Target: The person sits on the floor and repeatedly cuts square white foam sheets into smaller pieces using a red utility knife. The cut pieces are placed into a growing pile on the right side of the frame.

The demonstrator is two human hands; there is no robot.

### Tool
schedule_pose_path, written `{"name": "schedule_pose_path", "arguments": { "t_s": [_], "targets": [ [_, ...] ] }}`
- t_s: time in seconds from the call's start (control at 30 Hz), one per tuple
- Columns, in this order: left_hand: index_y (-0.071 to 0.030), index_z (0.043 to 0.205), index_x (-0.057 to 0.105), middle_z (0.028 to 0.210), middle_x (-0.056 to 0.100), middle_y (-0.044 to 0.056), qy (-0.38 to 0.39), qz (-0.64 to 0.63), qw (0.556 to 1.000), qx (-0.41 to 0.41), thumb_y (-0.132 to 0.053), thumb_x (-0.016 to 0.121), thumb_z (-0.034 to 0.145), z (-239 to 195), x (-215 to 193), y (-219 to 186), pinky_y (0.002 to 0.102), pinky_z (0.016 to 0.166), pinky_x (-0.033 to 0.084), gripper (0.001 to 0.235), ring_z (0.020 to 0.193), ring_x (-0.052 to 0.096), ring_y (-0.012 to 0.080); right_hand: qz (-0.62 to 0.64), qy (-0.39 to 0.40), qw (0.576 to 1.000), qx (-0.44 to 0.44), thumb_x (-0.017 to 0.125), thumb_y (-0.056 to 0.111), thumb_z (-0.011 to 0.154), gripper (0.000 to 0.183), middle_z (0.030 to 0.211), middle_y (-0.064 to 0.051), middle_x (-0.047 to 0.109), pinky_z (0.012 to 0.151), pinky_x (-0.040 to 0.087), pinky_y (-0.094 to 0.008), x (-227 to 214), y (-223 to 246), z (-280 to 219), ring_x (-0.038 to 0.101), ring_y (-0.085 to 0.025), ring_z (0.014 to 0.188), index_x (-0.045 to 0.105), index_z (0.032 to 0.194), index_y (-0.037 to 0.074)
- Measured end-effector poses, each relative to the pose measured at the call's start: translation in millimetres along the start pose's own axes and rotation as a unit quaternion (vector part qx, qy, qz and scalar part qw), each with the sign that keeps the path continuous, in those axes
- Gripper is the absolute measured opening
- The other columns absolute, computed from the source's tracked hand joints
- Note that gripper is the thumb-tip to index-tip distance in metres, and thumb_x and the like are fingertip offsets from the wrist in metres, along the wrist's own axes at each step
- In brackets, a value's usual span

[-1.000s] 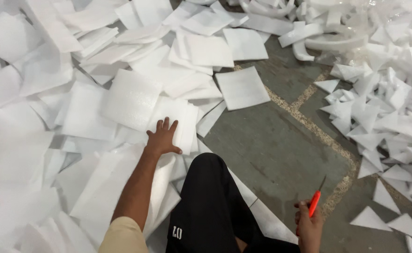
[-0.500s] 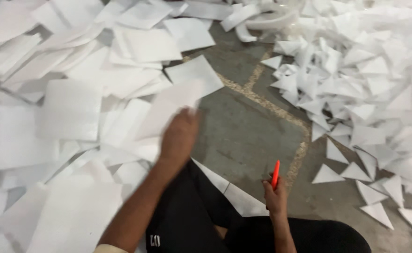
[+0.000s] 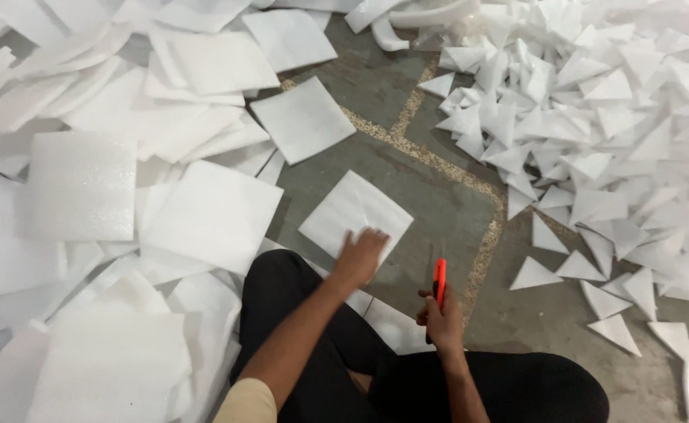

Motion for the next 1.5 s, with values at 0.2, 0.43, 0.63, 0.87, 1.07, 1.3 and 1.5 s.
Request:
{"name": "schedule_pose_path", "arguments": {
  "t_s": [0.2,0.43,0.63,0.87,1.07,1.3,1.5],
  "targets": [
    [-0.022,0.16,0.024,0.171,0.015,0.004,0.172,0.075,0.958,-0.217,-0.033,0.082,0.084,-1,-45,103,0.074,0.113,0.026,0.096,0.155,0.015,0.0405,-0.08,0.065,0.995,0.004,0.051,0.02,0.099,0.066,0.114,-0.014,0.073,0.054,0.059,-0.034,37,26,-8,0.069,-0.017,0.062,0.025,0.16,0.016],
    [-0.011,0.158,0.024,0.155,0.038,0.015,0.07,-0.026,0.941,-0.331,-0.04,0.095,0.069,-3,-74,121,0.059,0.109,0.041,0.118,0.144,0.036,0.0354,-0.085,0.08,0.993,-0.007,0.051,0.019,0.1,0.068,0.113,-0.017,0.073,0.054,0.057,-0.032,47,16,-3,0.064,-0.015,0.059,0.023,0.162,0.016],
    [-0.011,0.132,0.06,0.134,0.064,0.011,-0.334,-0.215,0.901,-0.176,-0.02,0.072,0.091,-28,-130,112,0.047,0.108,0.048,0.044,0.129,0.058,0.0298,-0.005,0.023,0.998,-0.06,0.048,0.013,0.101,0.058,0.108,-0.017,0.07,0.051,0.052,-0.03,27,35,-9,0.061,-0.014,0.056,0.031,0.156,0.01],
    [-0.012,0.118,0.066,0.141,0.055,0.011,-0.045,0.128,0.991,0.003,-0.012,0.06,0.088,-27,-49,46,0.075,0.107,0.027,0.031,0.134,0.046,0.032,0.036,-0.059,0.997,-0.038,0.046,0.012,0.103,0.052,0.106,-0.016,0.069,0.051,0.055,-0.03,6,41,-8,0.063,-0.013,0.059,0.037,0.154,0.011],
    [-0.012,0.148,0.043,0.16,0.033,0.01,0.107,0.088,0.978,-0.158,-0.036,0.08,0.081,-10,-30,77,0.078,0.115,0.019,0.08,0.151,0.028,0.0347,-0.138,0.025,0.99,0.026,0.05,0.017,0.1,0.07,0.1,-0.016,0.072,0.051,0.058,-0.036,37,34,-21,0.066,-0.02,0.056,0.018,0.162,0.025],
    [-0.016,0.161,0.023,0.171,0.015,0.004,0.174,0.089,0.961,-0.195,-0.031,0.097,0.067,17,-34,79,0.072,0.106,0.038,0.121,0.151,0.021,0.0463,-0.338,0.087,0.926,-0.14,0.053,0.013,0.097,0.073,0.09,-0.027,0.071,0.066,0.053,-0.053,109,76,17,0.069,-0.043,0.073,0.021,0.162,0.026],
    [-0.017,0.16,0.024,0.17,0.016,0.001,0.142,0.083,0.965,-0.203,-0.028,0.097,0.065,20,-31,85,0.071,0.103,0.043,0.12,0.149,0.022,0.0462,-0.36,0.072,0.901,-0.229,0.056,0.013,0.097,0.067,0.087,-0.027,0.072,0.07,0.053,-0.058,161,114,85,0.069,-0.048,0.079,0.033,0.159,0.022]
  ]
}}
Point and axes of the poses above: each hand's wrist, its own z-axis towards the middle knuckle, its own x-axis out of the palm, y = z × x, the point moved 10 cm from there along z, towards the middle knuckle
